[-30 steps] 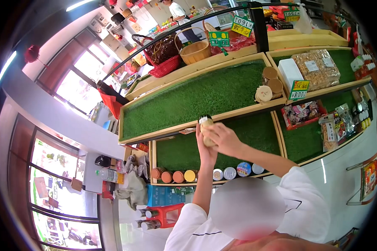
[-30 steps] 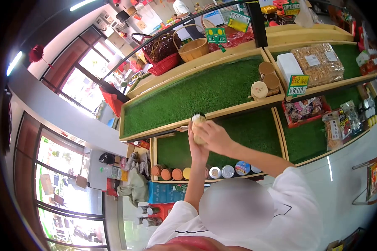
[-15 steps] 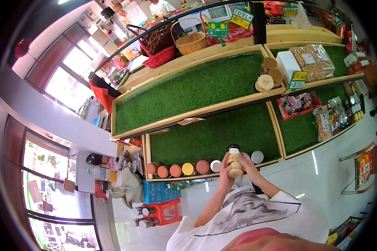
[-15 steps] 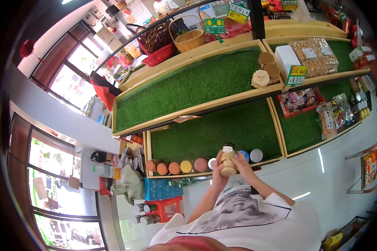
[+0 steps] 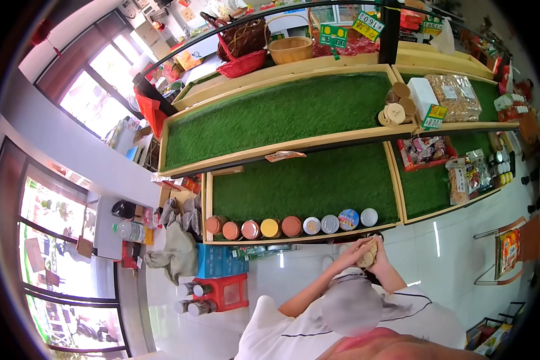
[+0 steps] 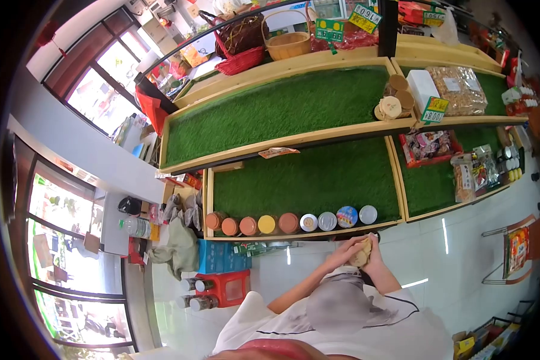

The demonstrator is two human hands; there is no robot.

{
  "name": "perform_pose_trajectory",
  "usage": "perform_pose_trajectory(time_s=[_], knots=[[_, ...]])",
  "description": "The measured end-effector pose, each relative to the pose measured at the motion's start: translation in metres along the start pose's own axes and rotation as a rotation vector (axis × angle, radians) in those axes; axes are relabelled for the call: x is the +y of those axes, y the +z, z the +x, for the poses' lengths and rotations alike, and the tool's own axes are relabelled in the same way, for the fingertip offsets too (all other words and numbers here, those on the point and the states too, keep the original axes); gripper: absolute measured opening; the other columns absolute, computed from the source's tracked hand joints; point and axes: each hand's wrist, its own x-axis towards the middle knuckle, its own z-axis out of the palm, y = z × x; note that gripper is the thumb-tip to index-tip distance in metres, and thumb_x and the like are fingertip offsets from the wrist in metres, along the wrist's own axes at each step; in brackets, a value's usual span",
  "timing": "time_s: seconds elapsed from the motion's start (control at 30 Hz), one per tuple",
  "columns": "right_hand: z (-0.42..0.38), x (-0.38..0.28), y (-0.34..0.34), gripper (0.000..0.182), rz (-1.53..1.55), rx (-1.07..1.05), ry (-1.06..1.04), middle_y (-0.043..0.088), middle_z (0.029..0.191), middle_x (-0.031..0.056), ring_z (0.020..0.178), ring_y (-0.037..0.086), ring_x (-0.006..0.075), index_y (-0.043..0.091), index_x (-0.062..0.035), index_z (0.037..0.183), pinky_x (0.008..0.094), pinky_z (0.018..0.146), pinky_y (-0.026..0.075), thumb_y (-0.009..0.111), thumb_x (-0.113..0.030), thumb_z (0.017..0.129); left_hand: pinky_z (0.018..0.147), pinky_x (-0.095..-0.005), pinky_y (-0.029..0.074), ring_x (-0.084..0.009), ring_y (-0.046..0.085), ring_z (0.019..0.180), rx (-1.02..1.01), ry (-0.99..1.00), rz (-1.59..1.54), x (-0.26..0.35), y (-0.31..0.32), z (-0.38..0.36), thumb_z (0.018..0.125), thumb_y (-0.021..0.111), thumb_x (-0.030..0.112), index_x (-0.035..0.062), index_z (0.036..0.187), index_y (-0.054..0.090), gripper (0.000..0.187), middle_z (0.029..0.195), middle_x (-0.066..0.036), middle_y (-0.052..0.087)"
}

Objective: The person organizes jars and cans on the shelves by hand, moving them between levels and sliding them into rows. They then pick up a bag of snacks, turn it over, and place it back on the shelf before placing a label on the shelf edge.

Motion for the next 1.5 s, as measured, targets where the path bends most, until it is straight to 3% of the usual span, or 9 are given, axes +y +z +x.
perform_pose_trajectory(time_s=[0.13,0.17,0.27,0.43,0.6,0.73,1.0,1.3,1.5], knots=[[0.026,-0.010,-0.027,0.056,-0.015,0.061,-0.036,0.067,0.101,0.0095,0.091,0.068,0.0282,0.061,-0.0145,0.109,0.0443,0.081,0.057,0.057,-0.066,0.088,0.106,-0.0375,0.043,-0.0268,0.052,0.130,-0.008,0.017,0.334,0.017,0.008,-0.003,0.090,0.065,0.051,0.0140,0.151,0.038,0.077,0.143,-0.015,0.051],[0.036,-0.016,-0.035,0.055,-0.025,0.044,-0.043,0.067,0.099,0.0089,0.090,0.068,0.0276,0.060,-0.0135,0.108,0.0435,0.080,0.057,0.057,-0.065,0.088,0.101,-0.0405,0.047,-0.0329,0.056,0.123,0.079,0.205,0.391,-0.015,0.011,0.014,0.084,0.072,0.046,0.0096,0.149,0.039,0.082,0.138,-0.021,0.053],[0.043,-0.027,-0.038,0.052,-0.052,0.020,-0.027,0.067,0.096,0.0079,0.087,0.068,0.0258,0.059,-0.0134,0.104,0.0406,0.079,0.058,0.058,-0.062,0.088,0.106,-0.0440,0.043,-0.0382,0.055,0.124,0.238,0.211,0.482,-0.009,0.034,0.022,0.083,0.072,0.047,0.0076,0.148,0.038,0.083,0.137,-0.023,0.051],[0.060,-0.069,-0.053,0.051,-0.046,-0.035,0.044,0.067,0.097,0.0056,0.087,0.068,0.0252,0.061,-0.0148,0.104,0.0397,0.079,0.058,0.053,-0.063,0.089,0.096,-0.0472,0.048,-0.0440,0.057,0.115,0.304,0.150,0.555,-0.004,0.053,0.069,0.082,0.073,0.046,0.0058,0.139,0.041,0.077,0.128,-0.027,0.052],[0.080,-0.141,-0.080,0.057,-0.173,-0.065,0.112,0.068,0.099,0.0069,0.088,0.068,0.0249,0.062,-0.0146,0.104,0.0396,0.082,0.057,0.049,-0.068,0.090,0.095,-0.0483,0.048,-0.0459,0.056,0.114,0.448,0.092,0.569,-0.010,0.094,0.139,0.081,0.073,0.041,0.0048,0.139,0.041,0.076,0.128,-0.029,0.050],[0.104,-0.191,-0.115,0.042,-0.190,-0.051,0.094,0.068,0.096,0.0075,0.090,0.069,0.0243,0.062,-0.0152,0.103,0.0439,0.080,0.058,0.070,-0.054,0.087,0.094,-0.0499,0.049,-0.0470,0.056,0.111,0.545,0.086,0.604,-0.014,0.130,0.198,0.078,0.072,0.039,0.0029,0.137,0.041,0.076,0.123,-0.029,0.050],[0.138,-0.231,-0.150,0.054,-0.274,0.011,0.355,0.069,0.106,0.0081,0.093,0.070,0.0287,0.064,-0.0151,0.108,0.0444,0.081,0.059,0.050,-0.065,0.092,0.097,-0.0482,0.046,-0.0442,0.056,0.108,0.626,0.006,0.467,-0.029,0.145,0.250,0.080,0.072,0.037,-0.0001,0.132,0.046,0.069,0.114,-0.029,0.055],[0.128,-0.252,-0.108,0.062,-0.452,0.041,0.371,0.069,0.109,0.0126,0.097,0.069,0.0323,0.064,-0.0145,0.107,0.0473,0.088,0.056,0.041,-0.071,0.094,0.096,-0.0475,0.046,-0.0437,0.056,0.108,0.813,0.021,0.328,-0.048,0.145,0.268,0.080,0.070,0.042,-0.0055,0.130,0.046,0.073,0.114,-0.032,0.056],[0.158,-0.243,-0.118,0.070,-0.542,0.084,0.538,0.070,0.110,0.0109,0.098,0.069,0.0324,0.067,-0.0147,0.103,0.0505,0.088,0.054,0.042,-0.078,0.089,0.096,-0.0489,0.047,-0.0450,0.057,0.110,0.869,-0.065,0.313,-0.064,0.140,0.271,0.079,0.071,0.044,-0.0068,0.127,0.047,0.074,0.115,-0.034,0.057]])
